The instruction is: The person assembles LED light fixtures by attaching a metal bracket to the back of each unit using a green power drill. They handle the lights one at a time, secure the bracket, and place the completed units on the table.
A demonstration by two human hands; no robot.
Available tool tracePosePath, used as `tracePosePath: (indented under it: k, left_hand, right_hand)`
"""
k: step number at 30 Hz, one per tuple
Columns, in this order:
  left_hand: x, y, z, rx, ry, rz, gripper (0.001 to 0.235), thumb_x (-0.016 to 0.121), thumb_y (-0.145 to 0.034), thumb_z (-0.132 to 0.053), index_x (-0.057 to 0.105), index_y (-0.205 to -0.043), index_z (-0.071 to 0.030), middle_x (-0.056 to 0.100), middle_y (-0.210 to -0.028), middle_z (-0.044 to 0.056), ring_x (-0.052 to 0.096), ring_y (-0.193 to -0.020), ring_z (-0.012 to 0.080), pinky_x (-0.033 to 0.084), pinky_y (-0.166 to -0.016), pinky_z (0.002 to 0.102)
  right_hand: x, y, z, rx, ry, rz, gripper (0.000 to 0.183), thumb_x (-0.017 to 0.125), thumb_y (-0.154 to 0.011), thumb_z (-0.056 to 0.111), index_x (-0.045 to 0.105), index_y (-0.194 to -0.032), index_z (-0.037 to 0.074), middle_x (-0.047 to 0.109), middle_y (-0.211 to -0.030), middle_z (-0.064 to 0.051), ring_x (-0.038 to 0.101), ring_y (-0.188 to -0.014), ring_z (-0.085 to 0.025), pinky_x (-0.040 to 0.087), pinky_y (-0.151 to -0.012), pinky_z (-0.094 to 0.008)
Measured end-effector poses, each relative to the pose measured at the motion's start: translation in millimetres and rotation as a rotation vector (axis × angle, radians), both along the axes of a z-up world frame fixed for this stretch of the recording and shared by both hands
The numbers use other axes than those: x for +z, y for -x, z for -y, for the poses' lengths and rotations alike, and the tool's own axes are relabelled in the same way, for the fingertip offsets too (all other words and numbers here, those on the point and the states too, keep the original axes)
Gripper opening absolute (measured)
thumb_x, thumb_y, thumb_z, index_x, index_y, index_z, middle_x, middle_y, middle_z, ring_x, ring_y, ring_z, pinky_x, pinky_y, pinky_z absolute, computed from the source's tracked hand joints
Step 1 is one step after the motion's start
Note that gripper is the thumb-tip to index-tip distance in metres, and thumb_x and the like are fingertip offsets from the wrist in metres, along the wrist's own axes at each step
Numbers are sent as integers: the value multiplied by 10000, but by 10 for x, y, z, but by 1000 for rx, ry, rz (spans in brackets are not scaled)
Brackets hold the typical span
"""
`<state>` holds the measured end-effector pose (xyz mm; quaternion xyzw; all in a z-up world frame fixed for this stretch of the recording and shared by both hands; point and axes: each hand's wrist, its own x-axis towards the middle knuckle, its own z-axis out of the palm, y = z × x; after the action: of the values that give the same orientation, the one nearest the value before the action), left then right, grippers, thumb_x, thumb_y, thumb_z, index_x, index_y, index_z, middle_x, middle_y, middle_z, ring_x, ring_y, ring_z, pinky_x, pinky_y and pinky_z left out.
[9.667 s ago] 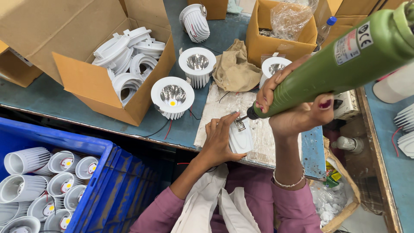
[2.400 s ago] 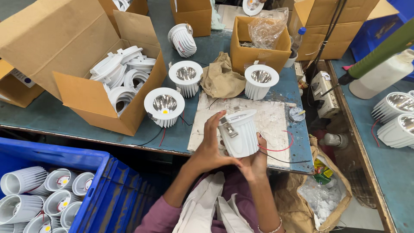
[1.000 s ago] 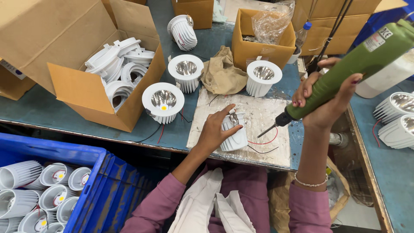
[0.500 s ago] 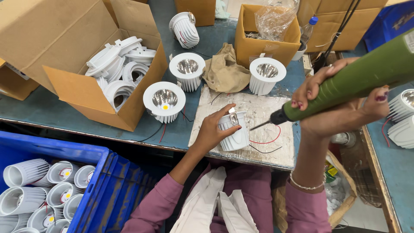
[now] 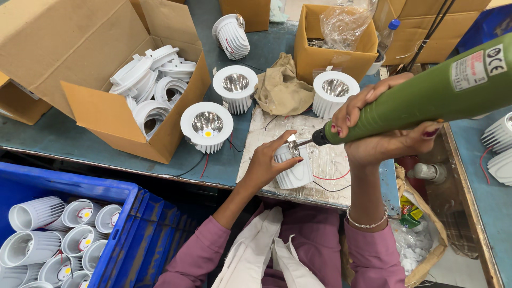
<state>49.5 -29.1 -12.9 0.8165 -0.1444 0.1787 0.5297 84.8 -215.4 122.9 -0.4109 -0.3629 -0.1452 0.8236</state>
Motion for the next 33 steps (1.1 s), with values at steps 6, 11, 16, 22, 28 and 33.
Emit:
tracePosePath:
  k: [6, 11, 16, 22, 28, 33]
  left_hand:
    - [-20, -5, -2, 0, -12, 18, 731, 858, -807, -342, 568, -1459, -179, 759, -1030, 182, 756, -935, 301, 563, -826, 379]
    - [-22, -8, -5, -4, -2, 19, 729, 851, -810, -352, 566, -1458, -182, 756, -1034, 178, 752, -937, 296, 561, -827, 379]
    - [-27, -13, -1, -4, -15, 4, 741, 851, -806, -355, 555, -1461, -178, 753, -1008, 172, 742, -900, 301, 552, -813, 386]
    - [-53, -28, 3, 2, -12, 75, 743, 850, -821, -353, 542, -1475, -184, 749, -1026, 166, 725, -887, 309, 546, -835, 386]
    - [-71, -20, -14, 5, -42, -3, 758, 854, -806, -360, 550, -1479, -191, 749, -983, 163, 716, -891, 326, 537, -855, 395]
    - [-87, -33, 7, 26, -36, 85, 747, 859, -808, -357, 558, -1462, -158, 749, -1084, 174, 716, -951, 329, 533, -888, 392]
  right_hand:
    - [38, -5, -55, 9, 32, 9, 872, 437, -875, 853, 394, -1036, -3, 436, -611, -162, 445, -410, -230, 442, -387, -360]
    - [-50, -30, 10, 94, 67, 12, 917, 424, -846, 893, 400, -1049, -1, 448, -643, -152, 451, -423, -218, 456, -418, -353]
    - [-116, -30, 11, 118, 49, -2, 915, 426, -828, 890, 404, -1082, 12, 463, -645, -145, 450, -420, -207, 459, -410, -343]
    - [-47, 34, -141, -10, 140, 31, 874, 434, -849, 880, 359, -1077, 40, 438, -634, -136, 423, -390, -199, 429, -368, -332]
    - [97, 107, -194, -11, 154, 25, 853, 410, -890, 870, 344, -1099, 46, 426, -601, -139, 417, -395, -194, 410, -380, -312]
    - [147, 49, -188, -12, 147, 45, 879, 401, -856, 887, 364, -1055, 32, 419, -581, -137, 424, -379, -198, 410, -361, -322]
